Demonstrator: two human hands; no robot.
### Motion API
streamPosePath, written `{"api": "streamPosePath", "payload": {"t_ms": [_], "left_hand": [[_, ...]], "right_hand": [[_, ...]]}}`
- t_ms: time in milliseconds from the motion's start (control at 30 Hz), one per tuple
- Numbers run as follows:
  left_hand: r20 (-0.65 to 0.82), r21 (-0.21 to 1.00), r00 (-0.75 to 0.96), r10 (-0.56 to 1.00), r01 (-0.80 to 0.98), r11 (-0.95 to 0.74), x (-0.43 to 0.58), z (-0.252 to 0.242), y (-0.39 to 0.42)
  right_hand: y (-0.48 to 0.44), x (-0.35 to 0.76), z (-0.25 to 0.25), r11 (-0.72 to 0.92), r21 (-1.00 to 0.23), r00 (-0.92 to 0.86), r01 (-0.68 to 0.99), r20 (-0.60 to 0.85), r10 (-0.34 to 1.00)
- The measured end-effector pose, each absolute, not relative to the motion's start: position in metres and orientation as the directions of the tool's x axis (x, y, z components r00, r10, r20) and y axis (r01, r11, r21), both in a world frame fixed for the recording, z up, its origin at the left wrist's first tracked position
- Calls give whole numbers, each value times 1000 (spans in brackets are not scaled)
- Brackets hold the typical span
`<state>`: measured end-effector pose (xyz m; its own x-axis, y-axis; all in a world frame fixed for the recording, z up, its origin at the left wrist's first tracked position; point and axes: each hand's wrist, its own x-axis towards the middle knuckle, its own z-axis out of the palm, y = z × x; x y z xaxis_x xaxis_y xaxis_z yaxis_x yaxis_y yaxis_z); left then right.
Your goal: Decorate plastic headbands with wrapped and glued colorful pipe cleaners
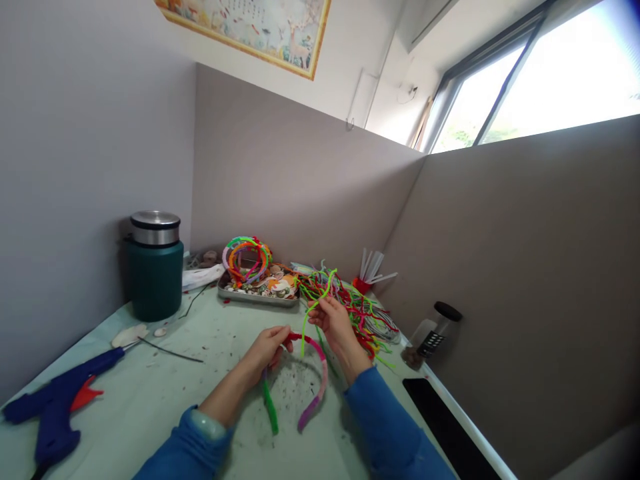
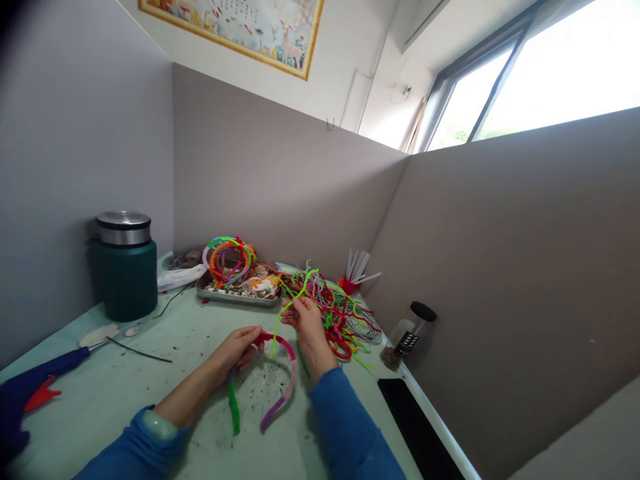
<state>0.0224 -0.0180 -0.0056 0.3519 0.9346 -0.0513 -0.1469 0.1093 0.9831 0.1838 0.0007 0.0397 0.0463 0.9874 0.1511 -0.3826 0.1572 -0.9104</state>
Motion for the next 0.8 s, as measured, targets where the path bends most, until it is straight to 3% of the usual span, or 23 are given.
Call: {"api": "streamPosePath", "payload": {"t_ms": [200, 533, 667, 800], "left_hand": [[-14, 998, 348, 937, 61, -8, 24, -12, -15], [-40, 999, 383, 923, 30, 31, 24, -10, -17], [-54, 998, 376, 925, 0, 58, 24, -7, -18], [-29, 996, 364, 931, 92, -6, 23, -11, -16]], "right_hand": [[-10, 176, 18, 272, -887, 108, -374, 249, 962], [-14, 175, 5, 293, -952, 85, -83, 287, 954], [-14, 173, 3, 290, -954, 67, -71, 286, 956], [-15, 171, -1, 264, -960, 22, -97, 263, 964]]}}
